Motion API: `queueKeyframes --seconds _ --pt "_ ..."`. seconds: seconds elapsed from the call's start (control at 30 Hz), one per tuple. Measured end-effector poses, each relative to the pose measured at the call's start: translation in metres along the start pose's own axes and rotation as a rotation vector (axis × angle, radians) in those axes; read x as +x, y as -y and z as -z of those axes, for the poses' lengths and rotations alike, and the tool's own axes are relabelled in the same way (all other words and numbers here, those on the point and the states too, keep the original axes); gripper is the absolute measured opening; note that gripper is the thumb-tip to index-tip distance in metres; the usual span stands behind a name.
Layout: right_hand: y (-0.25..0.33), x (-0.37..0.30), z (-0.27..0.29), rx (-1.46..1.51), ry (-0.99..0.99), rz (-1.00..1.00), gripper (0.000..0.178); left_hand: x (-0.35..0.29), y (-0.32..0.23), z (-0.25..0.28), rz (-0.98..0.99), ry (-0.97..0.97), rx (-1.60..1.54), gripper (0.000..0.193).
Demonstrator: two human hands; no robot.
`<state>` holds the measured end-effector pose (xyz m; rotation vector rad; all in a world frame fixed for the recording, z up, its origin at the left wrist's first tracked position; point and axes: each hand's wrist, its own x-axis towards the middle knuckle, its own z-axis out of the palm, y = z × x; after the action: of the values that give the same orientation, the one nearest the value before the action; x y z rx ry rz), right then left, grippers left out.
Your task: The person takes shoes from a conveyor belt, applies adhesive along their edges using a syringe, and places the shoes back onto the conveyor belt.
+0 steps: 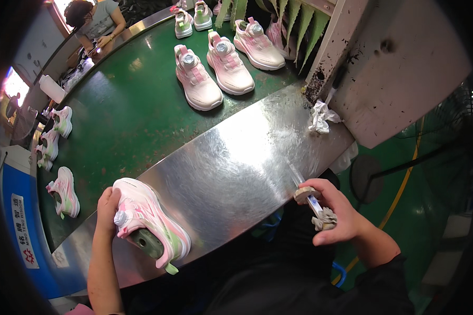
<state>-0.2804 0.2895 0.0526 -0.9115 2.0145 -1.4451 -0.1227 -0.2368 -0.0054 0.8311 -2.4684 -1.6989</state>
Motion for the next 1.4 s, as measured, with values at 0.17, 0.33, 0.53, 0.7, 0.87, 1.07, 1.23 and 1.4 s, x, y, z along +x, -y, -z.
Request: queueKeyframes --seconds 0.17,0.33,0.53,0.7,0.87,1.07,1.23,1.4 --pt "0.02 0.004 -0.013 0.635 0.06 0.019 0.115 -0.022 -0.089 -0.083 -0.194 -0.009 -0.602 0.043" --pt "0.037 0.025 -0.032 0.927 0.14 0.272 0.124 -0.057 -0.148 -0.125 -0.318 0.197 -1.094 0.059" --pt "0.068 0.055 -0.06 1.128 0.28 0.4 0.11 -0.047 -0.1 -0.145 -0.435 0.243 -1.128 0.055" --pt "0.103 0.065 -0.067 0.975 0.319 0.233 0.077 -0.05 -0.09 -0.139 -0.568 0.327 -1.107 0.058" --pt "0.109 0.07 -0.07 0.924 0.38 0.238 0.073 -0.053 -0.095 -0.141 -0.583 0.409 -1.086 0.062" --pt "0.111 0.075 -0.076 0.888 0.385 0.215 0.071 -0.054 -0.101 -0.137 -0.656 0.44 -1.04 0.061" --pt "0.115 0.074 -0.077 0.872 0.388 0.208 0.07 -0.055 -0.101 -0.138 -0.717 0.434 -0.985 0.062" --pt "0.119 0.072 -0.077 0.834 0.365 0.181 0.072 -0.056 -0.101 -0.136 -0.764 0.427 -0.929 0.065"
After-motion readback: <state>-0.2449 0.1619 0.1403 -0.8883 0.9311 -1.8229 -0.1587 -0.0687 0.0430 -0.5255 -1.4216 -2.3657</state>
